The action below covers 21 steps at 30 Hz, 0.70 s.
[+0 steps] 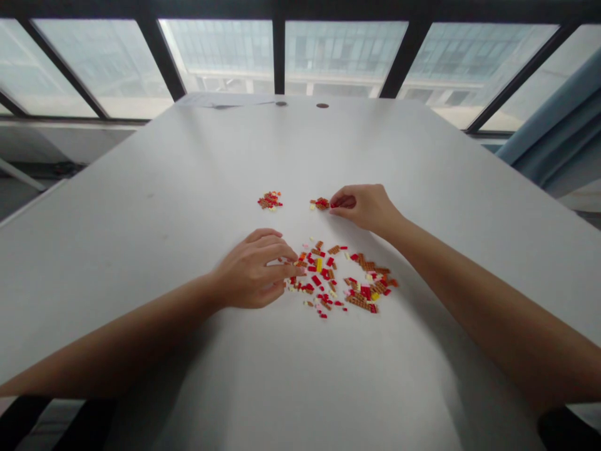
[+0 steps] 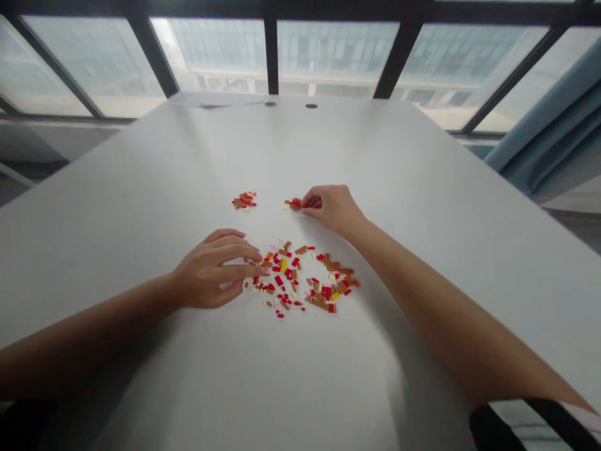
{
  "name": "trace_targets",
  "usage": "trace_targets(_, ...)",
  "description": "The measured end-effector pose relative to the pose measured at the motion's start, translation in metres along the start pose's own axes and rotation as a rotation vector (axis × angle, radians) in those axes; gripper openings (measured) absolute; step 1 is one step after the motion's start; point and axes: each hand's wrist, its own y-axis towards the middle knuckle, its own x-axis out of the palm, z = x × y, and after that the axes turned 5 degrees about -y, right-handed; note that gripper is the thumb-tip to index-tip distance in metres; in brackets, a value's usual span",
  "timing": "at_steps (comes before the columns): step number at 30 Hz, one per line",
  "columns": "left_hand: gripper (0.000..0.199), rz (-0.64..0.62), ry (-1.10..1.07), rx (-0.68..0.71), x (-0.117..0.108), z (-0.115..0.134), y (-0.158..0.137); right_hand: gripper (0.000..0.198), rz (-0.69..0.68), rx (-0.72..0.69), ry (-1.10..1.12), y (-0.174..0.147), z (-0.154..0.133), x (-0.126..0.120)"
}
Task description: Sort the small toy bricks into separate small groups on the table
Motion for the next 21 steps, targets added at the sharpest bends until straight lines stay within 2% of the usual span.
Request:
trace_targets(9,0.032,-0.024,-0.003,-0.024,-0.0009,-0.0005,0.0004,0.022,0.048,0.012,0.064,0.0050,0.0045,0.0060)
trace_targets(14,0.030,-0.024,0.004,-0.025,0.0000,-0.0004,-0.0001,0.015,0.089,0.072,0.137,0.0071,0.0086,0.0053)
trace_targets(21,0.031,-0.006,-0.001,-0.008,0.0000,-0.0006,0.0001,0.015,0.060,0.082,-0.087,0.0083,0.0069,0.0050)
